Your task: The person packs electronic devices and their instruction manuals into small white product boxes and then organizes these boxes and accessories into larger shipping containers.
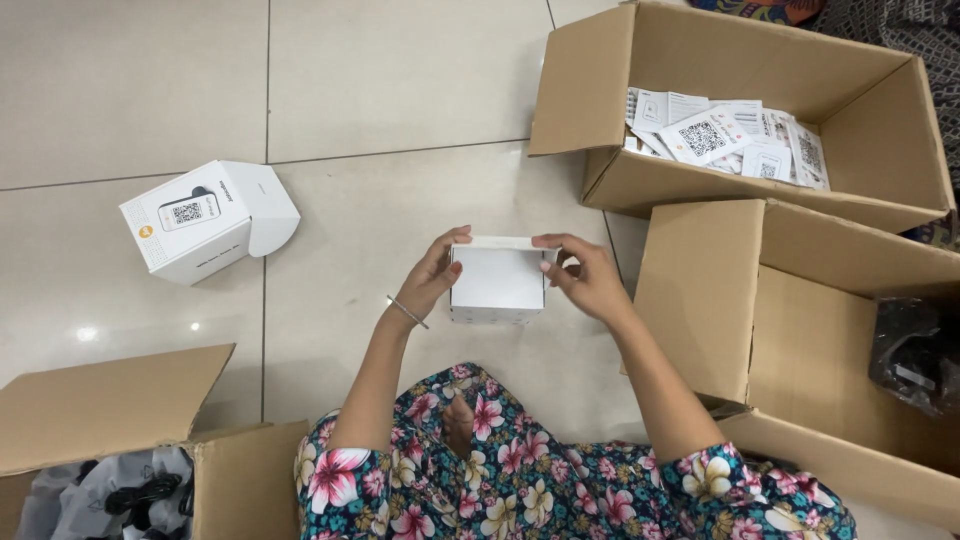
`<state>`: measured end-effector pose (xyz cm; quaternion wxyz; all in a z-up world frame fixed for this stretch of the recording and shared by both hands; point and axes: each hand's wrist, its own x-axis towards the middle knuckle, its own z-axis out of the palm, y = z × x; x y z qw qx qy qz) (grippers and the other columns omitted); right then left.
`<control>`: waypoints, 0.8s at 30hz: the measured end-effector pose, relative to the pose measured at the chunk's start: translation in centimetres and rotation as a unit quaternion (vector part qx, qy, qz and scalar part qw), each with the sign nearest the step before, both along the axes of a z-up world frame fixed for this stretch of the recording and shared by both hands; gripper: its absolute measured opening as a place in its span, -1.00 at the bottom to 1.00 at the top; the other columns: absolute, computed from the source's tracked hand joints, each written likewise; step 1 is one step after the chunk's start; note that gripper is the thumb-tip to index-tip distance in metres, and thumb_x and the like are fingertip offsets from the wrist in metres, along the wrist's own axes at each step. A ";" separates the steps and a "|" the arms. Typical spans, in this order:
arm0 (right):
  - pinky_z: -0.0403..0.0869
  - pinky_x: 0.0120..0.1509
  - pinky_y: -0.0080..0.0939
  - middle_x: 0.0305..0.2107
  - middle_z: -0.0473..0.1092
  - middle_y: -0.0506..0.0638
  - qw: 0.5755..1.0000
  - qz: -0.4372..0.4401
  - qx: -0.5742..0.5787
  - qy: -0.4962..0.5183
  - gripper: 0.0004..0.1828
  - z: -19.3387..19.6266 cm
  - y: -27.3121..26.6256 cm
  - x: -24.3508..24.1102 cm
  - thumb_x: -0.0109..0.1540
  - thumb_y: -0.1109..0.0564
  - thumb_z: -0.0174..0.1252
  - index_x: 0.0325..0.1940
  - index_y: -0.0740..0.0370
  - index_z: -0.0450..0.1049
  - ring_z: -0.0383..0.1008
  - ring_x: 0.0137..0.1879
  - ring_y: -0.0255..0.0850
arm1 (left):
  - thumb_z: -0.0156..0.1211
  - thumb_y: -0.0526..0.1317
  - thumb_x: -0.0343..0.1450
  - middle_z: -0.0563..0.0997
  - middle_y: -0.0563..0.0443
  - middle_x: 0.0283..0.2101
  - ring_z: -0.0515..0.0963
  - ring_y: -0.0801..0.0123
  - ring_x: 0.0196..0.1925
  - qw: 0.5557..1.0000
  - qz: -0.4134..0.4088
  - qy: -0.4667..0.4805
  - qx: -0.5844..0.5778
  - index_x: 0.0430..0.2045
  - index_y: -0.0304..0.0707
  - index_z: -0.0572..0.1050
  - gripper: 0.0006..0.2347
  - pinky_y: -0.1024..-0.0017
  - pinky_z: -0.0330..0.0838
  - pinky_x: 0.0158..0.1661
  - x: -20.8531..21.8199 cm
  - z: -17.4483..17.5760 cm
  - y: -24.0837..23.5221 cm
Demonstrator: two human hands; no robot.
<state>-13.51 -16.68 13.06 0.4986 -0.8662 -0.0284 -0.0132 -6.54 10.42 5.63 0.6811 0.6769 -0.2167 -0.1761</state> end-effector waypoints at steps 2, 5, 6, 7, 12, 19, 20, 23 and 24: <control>0.58 -0.08 -0.21 0.00 0.51 0.13 0.998 0.004 -0.031 -0.059 -0.66 -2.1 1.3 -2.5 0.24 0.10 0.27 0.09 0.18 0.56 0.56 -0.04 -0.16 | 0.14 -0.03 0.47 0.37 -0.03 0.37 0.21 0.08 0.46 0.994 0.007 -0.109 0.028 0.15 -0.11 0.41 -0.63 0.17 0.08 0.39 -1.1 -2.3 0.8; 0.57 0.06 -0.11 0.15 0.47 0.16 0.984 -0.008 -0.094 -0.152 -0.64 -4.7 3.1 -6.0 0.19 0.09 0.32 0.05 0.24 0.58 0.55 0.10 -0.05 | 0.27 -0.05 0.43 0.34 -0.15 0.43 0.07 -0.11 0.54 0.975 0.015 -0.214 0.066 0.05 -0.21 0.53 -0.64 0.04 -0.06 0.43 -2.6 -4.6 1.5; 0.54 0.14 -0.04 0.18 0.45 0.19 0.973 -0.023 -0.128 -0.189 -0.62 -5.3 3.5 -6.8 0.19 0.08 0.33 0.05 0.27 0.60 0.54 0.13 0.01 | 0.27 -0.07 0.44 0.34 -0.16 0.44 0.07 -0.15 0.55 0.974 0.017 -0.214 0.075 0.03 -0.22 0.56 -0.67 0.01 -0.04 0.43 -2.6 -5.1 1.5; 0.54 0.14 -0.04 0.18 0.45 0.19 0.973 -0.023 -0.127 -0.192 -0.62 -6.0 3.6 -5.9 0.19 0.08 0.33 0.05 0.27 0.60 0.54 0.13 0.01 | 0.27 -0.07 0.44 0.34 -0.16 0.44 0.07 -0.15 0.55 0.973 0.018 -0.218 0.076 0.03 -0.22 0.56 -0.67 0.01 -0.04 0.43 -2.4 -4.9 0.9; 0.61 -0.01 -0.19 0.04 0.59 0.10 0.975 -0.140 -0.086 -0.147 -0.69 -7.3 4.9 -3.7 0.22 -0.01 0.42 -0.09 0.24 0.63 0.66 0.03 -0.12 | 0.50 -0.11 0.24 0.40 -0.15 0.16 0.37 0.00 0.29 0.947 0.140 -0.265 0.118 -0.32 -0.24 0.42 -0.65 0.09 0.28 0.26 -2.7 -3.4 -2.1; 0.58 -0.16 -0.14 -0.21 0.61 0.15 0.983 -0.138 -0.084 -0.083 -0.28 -6.1 4.9 -4.3 -0.01 -0.04 0.54 0.17 0.29 0.56 0.63 -0.21 -0.07 | 0.60 -0.02 0.08 0.33 -0.10 0.20 0.29 -0.03 0.32 0.965 0.096 -0.208 0.125 -0.36 -0.17 0.35 -0.50 0.12 0.28 0.25 -2.5 -3.4 -1.7; 0.60 -0.11 -0.15 -0.20 0.59 0.17 0.980 -0.114 -0.087 -0.135 -0.24 -6.4 4.7 -4.2 -0.03 -0.05 0.54 0.18 0.32 0.54 0.65 -0.15 -0.08 | 0.62 -0.03 0.07 0.32 -0.12 0.21 0.26 -0.06 0.34 0.959 0.085 -0.232 0.138 -0.34 -0.18 0.34 -0.48 0.09 0.26 0.26 -2.1 -3.3 -1.5; 0.62 -0.08 -0.18 -0.17 0.59 0.19 0.965 -0.081 -0.120 -0.221 -0.27 -7.9 4.1 -3.8 -0.03 -0.06 0.54 0.12 0.32 0.52 0.67 -0.11 -0.09 | 0.65 -0.05 0.04 0.32 -0.13 0.25 0.22 -0.11 0.37 0.951 0.071 -0.258 0.158 -0.30 -0.17 0.33 -0.44 0.05 0.23 0.29 -1.8 -3.1 -1.2; 0.63 -0.10 -0.19 -0.15 0.60 0.20 0.954 -0.069 -0.155 -0.246 -0.33 -8.5 3.7 -3.8 -0.01 -0.07 0.54 0.06 0.29 0.52 0.67 -0.13 -0.09 | 0.66 -0.06 0.03 0.32 -0.12 0.27 0.21 -0.12 0.38 0.952 0.070 -0.249 0.162 -0.28 -0.16 0.32 -0.42 0.03 0.22 0.30 -2.0 -3.4 -1.5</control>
